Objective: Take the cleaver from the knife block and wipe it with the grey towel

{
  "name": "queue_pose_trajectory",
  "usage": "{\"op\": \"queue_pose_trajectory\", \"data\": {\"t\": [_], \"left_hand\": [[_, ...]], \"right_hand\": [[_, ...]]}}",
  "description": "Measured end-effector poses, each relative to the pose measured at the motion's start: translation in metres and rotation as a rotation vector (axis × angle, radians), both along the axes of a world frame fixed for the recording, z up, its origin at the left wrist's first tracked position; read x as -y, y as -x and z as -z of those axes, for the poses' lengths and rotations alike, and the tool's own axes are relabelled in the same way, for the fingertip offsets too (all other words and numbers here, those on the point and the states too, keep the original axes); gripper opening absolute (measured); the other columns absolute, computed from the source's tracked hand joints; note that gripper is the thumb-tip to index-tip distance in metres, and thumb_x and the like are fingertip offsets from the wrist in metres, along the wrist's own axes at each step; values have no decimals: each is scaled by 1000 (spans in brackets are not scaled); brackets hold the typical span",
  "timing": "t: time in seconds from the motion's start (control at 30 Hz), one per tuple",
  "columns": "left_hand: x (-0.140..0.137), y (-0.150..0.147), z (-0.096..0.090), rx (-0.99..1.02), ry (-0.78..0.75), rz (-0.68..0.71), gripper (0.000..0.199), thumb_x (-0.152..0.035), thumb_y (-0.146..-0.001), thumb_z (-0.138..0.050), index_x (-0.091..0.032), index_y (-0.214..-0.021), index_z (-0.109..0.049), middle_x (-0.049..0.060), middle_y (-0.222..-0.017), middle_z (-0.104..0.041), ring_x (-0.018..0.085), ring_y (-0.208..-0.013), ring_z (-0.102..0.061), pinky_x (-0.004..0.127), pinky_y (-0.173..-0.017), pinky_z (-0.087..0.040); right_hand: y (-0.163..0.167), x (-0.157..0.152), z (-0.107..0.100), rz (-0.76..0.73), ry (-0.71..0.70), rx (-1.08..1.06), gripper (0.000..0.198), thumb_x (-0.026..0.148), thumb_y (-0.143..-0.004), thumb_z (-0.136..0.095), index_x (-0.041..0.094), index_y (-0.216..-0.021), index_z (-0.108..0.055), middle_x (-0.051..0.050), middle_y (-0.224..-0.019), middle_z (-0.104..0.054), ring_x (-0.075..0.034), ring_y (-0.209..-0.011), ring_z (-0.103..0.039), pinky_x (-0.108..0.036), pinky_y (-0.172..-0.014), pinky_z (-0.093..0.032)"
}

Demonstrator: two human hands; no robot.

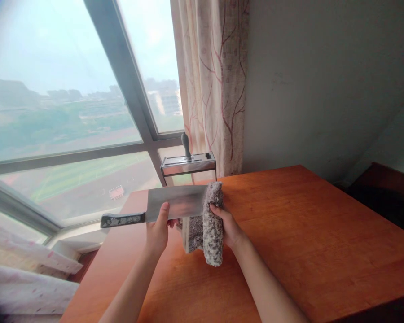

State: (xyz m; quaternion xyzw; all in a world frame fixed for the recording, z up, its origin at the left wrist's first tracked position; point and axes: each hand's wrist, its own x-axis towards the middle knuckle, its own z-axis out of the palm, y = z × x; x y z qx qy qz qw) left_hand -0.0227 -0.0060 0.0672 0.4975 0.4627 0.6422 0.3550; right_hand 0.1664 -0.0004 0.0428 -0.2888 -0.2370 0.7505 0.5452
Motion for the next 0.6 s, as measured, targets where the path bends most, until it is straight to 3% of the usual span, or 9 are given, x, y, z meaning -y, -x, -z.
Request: {"op": "queue_pose_trajectory", "data": {"t": [0.13,0.37,0.6], "left_hand": [[0,1,-1,-31,-1,28,34,-45,-85,-56,-17,-65,-51,-2,-50,-52,11,-43,-47,23,-43,-38],[4,-7,-3,12,60,122,33,-48,-80,-61,-17,-69,-53,-2,-52,-53,11,-43,-47,23,-41,-37],[3,-5,1,-26,72,99,36,-48,-81,-59,-17,-64,-52,-2,-49,-52,10,-42,-46,23,-42,-37]], "right_hand": [[-1,-3,0,43,22,-49,21,38,-66,-74,22,-79,-69,-1,-68,-72,-25,-71,-66,-36,-72,-51],[-7,-8,-8,106,-101,-115,42,56,-73,-60,28,-103,-68,-3,-101,-73,-31,-100,-65,-47,-86,-48],[-5,-5,-3,30,-52,-102,37,50,-72,-66,24,-97,-70,-5,-92,-75,-30,-94,-67,-44,-84,-50]]}}
